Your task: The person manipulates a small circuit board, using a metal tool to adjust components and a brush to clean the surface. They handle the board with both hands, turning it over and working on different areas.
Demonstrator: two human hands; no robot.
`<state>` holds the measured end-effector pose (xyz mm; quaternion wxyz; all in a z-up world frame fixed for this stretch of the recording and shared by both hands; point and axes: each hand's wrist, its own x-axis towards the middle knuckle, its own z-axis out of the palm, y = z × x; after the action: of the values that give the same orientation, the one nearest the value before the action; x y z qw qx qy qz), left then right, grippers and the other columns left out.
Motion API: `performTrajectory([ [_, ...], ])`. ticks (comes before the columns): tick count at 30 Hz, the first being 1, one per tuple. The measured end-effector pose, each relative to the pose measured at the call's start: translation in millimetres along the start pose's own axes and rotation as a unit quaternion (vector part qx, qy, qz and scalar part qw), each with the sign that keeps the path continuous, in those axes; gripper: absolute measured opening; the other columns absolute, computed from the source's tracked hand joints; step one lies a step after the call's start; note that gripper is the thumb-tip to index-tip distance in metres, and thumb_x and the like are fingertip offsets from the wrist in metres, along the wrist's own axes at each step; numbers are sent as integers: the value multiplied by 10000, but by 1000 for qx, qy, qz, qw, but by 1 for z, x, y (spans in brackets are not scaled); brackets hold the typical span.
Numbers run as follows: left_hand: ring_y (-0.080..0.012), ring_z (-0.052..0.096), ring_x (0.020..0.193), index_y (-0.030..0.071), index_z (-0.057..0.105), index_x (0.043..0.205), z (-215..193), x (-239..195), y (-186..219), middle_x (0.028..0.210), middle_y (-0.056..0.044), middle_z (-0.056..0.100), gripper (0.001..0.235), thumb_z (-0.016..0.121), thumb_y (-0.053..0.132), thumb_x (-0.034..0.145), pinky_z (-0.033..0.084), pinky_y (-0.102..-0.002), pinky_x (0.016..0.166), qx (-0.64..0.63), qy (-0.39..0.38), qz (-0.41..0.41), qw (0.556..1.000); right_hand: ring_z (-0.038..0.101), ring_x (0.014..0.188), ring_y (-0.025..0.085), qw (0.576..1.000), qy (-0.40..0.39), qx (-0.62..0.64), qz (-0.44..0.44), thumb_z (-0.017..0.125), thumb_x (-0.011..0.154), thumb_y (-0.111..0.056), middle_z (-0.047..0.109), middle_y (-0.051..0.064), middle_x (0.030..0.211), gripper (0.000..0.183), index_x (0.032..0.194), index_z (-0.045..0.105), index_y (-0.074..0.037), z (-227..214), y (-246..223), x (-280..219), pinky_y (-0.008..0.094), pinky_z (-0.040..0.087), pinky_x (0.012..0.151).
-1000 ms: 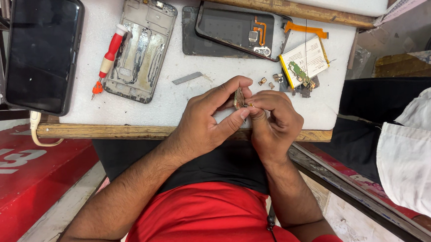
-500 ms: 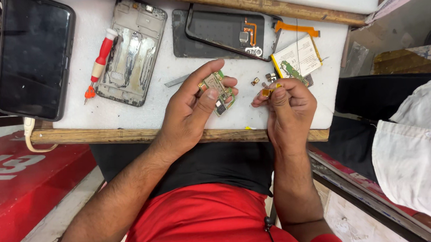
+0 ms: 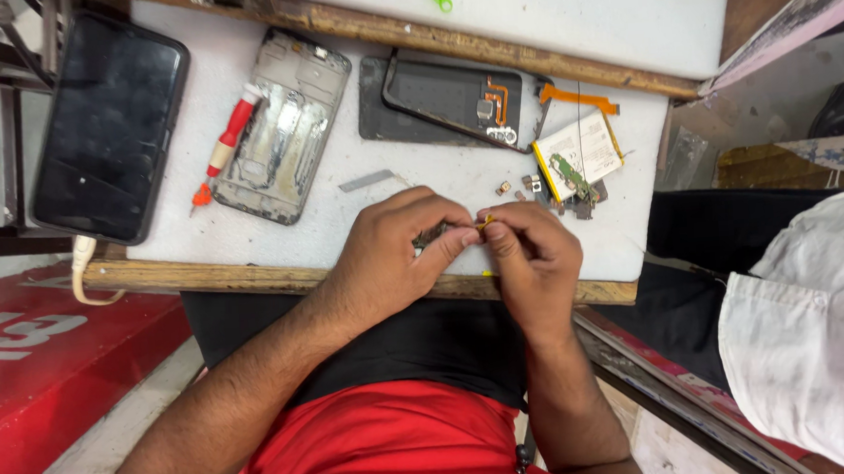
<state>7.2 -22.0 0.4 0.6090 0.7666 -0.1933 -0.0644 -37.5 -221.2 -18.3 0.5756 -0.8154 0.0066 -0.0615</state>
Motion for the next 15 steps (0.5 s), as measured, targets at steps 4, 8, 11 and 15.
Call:
performTrajectory([
  [4,-282,725,842,49,711,965,-4,-4,0,905,-98,706,114,752,151,932,578,-377,722,28,43,29,998,657,792,125,997,3,-76,-33,761,960,-82,738,75,923,118,1030,738,10,8,-13,3,234,510,706],
  [8,-297,719,834,36,703,940,-2,-7,1,901,-105,705,93,744,114,909,578,-384,711,57,75,42,995,688,760,127,994,11,-99,-53,773,911,-56,746,87,873,101,980,740,10,14,-24,6,244,542,695],
  [11,-294,725,826,33,712,948,-1,-9,4,902,-105,708,83,738,99,903,582,-382,707,68,80,39,994,687,719,139,992,14,-109,-58,770,902,-49,749,86,843,93,975,749,4,15,-28,8,252,538,667],
  [15,-277,732,886,13,700,1077,-5,-8,11,982,-131,712,160,701,91,937,589,-350,743,23,85,44,995,716,736,139,989,0,-121,-84,753,916,-64,753,79,861,94,987,738,-6,5,-43,24,253,560,676],
])
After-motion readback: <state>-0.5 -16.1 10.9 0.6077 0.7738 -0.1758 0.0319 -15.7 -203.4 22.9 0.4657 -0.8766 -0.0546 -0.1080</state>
